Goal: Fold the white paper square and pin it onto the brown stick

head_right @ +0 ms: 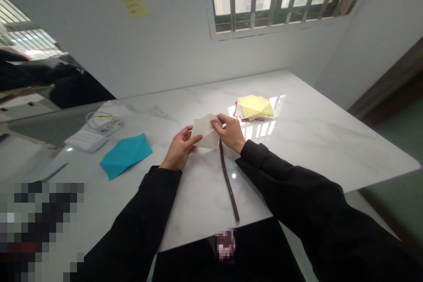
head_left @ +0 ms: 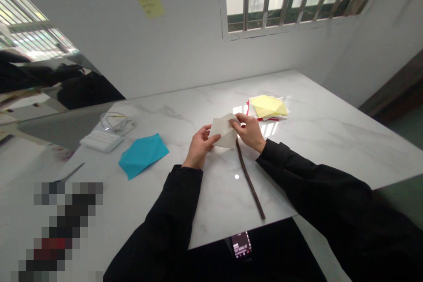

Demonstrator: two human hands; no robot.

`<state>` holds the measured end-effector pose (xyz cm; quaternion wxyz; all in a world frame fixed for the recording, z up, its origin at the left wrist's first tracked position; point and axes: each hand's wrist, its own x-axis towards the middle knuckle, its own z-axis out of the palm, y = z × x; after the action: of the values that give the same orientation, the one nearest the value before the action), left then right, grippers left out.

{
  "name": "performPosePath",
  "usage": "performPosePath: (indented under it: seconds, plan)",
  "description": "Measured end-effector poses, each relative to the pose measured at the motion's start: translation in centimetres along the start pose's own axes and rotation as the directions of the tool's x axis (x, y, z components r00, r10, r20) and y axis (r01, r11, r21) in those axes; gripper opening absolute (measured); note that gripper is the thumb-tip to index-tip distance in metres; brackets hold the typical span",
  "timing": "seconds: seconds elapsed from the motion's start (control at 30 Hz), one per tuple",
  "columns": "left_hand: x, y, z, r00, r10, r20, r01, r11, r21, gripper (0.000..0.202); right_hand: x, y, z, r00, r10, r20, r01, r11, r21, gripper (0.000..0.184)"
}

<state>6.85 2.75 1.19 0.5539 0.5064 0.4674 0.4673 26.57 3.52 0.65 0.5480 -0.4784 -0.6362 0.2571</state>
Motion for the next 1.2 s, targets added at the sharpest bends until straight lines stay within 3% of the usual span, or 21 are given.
performPosePath:
  seconds: [0.33, 0.53, 0.8, 1.03, 1.2]
  plan:
    - [0.3, -0.6, -0.2, 0.996, 0.06, 0.063, -0.055, 0.995, -0.077, 0.053, 0.9, 0.8, 0.1, 0.98, 0.196, 0.025, -0.191, 0.909, 0.37, 0.034]
    - [0.9, -1.0, -0.6, 0.985, 0.099, -0.14, -0.1, 0.995, 0.002, 0.044, 0.6, 0.0, 0.3, 0.967, 0.236, 0.095, -0.249, 0.809, 0.533, 0.038]
    - [1.2, -0.8, -0.5, 0.954, 0.129, -0.269, -0.144, 0.989, -0.036, 0.035, 0.2, 0.1, 0.4, 0.949, 0.243, 0.199, -0.311, 0.818, 0.485, 0.04]
    - [1.3, -0.4, -1.3, 0.943, 0.115, -0.314, -0.159, 0.98, -0.117, 0.045, 0.2, -0.2, -0.2, 0.912, 0.279, 0.303, -0.389, 0.823, 0.413, 0.043]
    - [1.6, -0.4, -1.8, 0.931, 0.079, -0.356, -0.148, 0.974, -0.17, 0.045, 0.3, 0.1, -0.5, 0.905, 0.353, 0.237, -0.423, 0.805, 0.417, 0.038]
